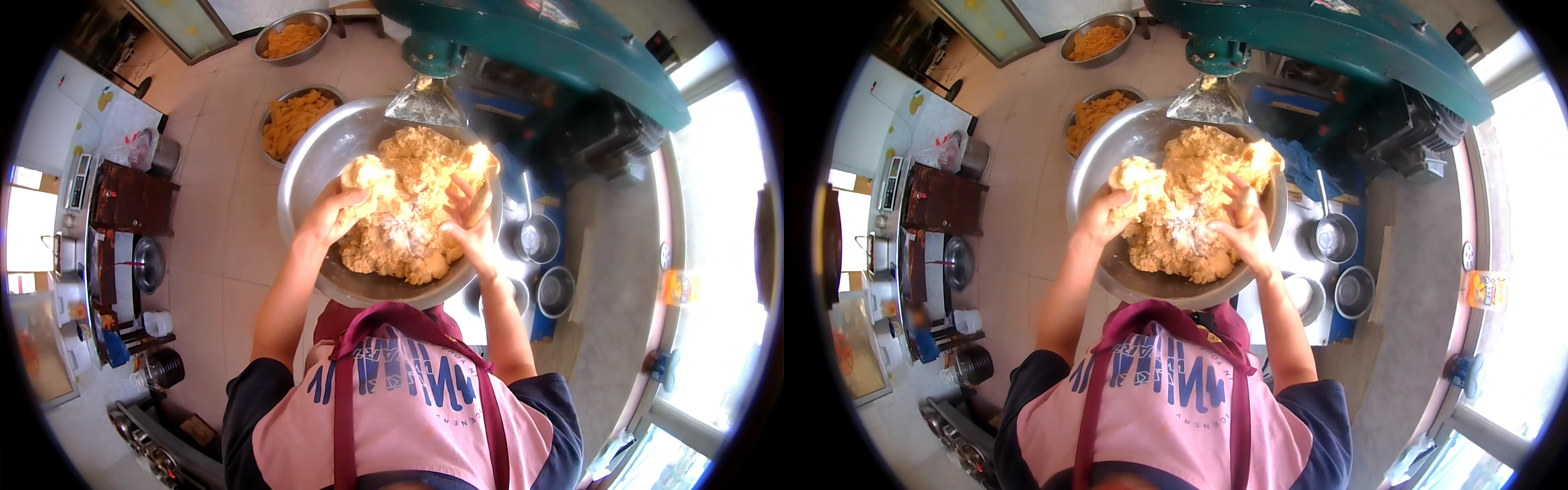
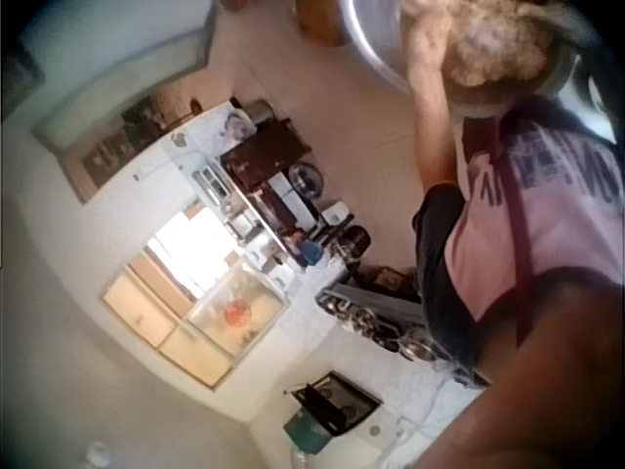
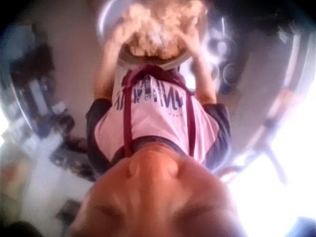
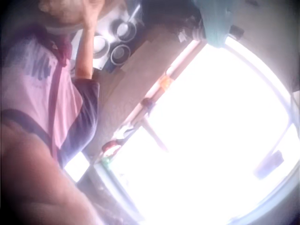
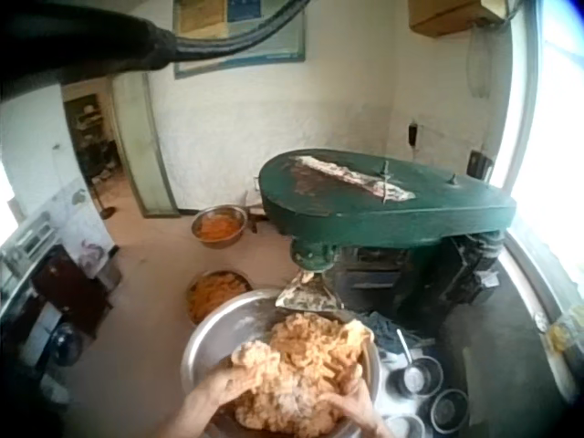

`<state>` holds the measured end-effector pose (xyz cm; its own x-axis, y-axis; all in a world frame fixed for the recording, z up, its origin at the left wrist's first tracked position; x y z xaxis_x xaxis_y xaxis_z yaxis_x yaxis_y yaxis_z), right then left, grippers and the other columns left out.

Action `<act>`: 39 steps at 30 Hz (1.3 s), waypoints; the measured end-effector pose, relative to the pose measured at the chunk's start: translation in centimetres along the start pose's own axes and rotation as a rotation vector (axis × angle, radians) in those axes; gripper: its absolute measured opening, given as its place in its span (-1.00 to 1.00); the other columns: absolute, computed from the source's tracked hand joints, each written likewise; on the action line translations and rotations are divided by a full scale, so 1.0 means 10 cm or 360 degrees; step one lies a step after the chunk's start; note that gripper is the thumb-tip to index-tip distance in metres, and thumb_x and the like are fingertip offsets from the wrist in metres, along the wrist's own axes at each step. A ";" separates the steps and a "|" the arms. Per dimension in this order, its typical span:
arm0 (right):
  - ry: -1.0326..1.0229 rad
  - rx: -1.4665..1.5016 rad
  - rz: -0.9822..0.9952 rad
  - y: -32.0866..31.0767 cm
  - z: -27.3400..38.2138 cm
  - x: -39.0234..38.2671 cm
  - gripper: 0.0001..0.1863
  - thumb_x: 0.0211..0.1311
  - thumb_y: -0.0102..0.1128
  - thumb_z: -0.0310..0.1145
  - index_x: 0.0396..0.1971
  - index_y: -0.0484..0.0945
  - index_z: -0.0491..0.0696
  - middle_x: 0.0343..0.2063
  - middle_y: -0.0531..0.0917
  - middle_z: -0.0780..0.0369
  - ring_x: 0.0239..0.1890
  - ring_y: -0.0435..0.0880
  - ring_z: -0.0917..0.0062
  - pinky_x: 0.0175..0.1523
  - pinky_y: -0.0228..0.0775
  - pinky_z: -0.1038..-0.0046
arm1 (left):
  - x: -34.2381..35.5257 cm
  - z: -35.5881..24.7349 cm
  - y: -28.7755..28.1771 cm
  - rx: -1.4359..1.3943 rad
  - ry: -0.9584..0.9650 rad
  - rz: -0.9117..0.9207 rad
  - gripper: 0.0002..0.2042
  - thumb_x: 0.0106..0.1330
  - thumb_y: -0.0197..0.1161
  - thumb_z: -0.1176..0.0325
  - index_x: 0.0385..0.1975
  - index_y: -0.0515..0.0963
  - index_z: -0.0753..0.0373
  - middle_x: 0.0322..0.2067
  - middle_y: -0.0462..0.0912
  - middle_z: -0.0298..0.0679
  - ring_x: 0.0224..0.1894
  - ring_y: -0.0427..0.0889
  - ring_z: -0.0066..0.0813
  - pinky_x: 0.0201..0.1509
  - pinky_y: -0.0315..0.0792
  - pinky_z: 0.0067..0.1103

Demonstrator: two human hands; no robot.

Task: The person feeds a large mass of dough into a green electric noodle-making machine. They use both hands to push the dough into the machine's hopper while the machine extrudes flat noodles into a metal bowl. The person occasionally adjusts the dough and collects the finished noodles.

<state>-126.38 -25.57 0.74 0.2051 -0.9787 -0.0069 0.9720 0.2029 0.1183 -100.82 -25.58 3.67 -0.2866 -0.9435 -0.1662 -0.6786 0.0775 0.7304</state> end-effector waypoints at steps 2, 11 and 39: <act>0.0050 0.0489 0.0249 0.26 0.12 0.13 -0.52 -0.11 0.57 -0.38 -0.57 0.27 -0.02 0.39 0.16 0.06 0.38 0.19 0.09 0.31 0.27 0.12 | 0.06 0.24 -0.06 -0.0096 -0.0107 -0.0151 -0.53 0.19 0.34 0.39 0.09 0.40 0.35 -0.05 0.56 -0.11 0.02 0.56 -0.36 0.04 0.57 -0.47; 0.0298 -0.0155 0.0097 0.59 -0.09 0.16 -0.52 -0.08 0.52 -0.54 -0.70 0.24 0.02 -0.35 0.50 0.34 -0.20 0.49 0.64 -0.13 0.41 0.52 | -0.02 0.46 0.03 0.0803 -0.0144 -0.0550 -0.34 0.26 0.30 0.18 0.28 0.21 0.35 -0.33 0.49 -0.37 -0.29 0.46 -0.66 -0.25 0.36 -0.66; -0.0382 -0.2284 -0.0140 0.20 0.48 1.81 -0.71 0.39 -0.05 -0.24 0.01 0.43 -0.02 -0.40 0.66 -0.07 -0.36 0.65 -0.03 -0.26 0.48 0.04 | -0.53 0.67 -1.09 0.1883 0.0749 -0.0816 -0.33 0.06 0.37 0.54 0.24 0.28 0.27 0.09 0.38 -0.11 0.01 0.52 -0.34 -0.04 0.50 -0.54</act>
<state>-121.29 -43.04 5.58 0.2562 -0.9416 0.2183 0.2858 -0.1419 -0.9477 -96.41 -19.24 -7.87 0.2622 -0.9503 0.1677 -0.8726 -0.3077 -0.3793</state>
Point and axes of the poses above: each hand's wrist, its own x-axis towards the middle knuckle, its own y-axis out of the palm, z = x × y, the point moved 3 cm from there along x, towards the middle knuckle
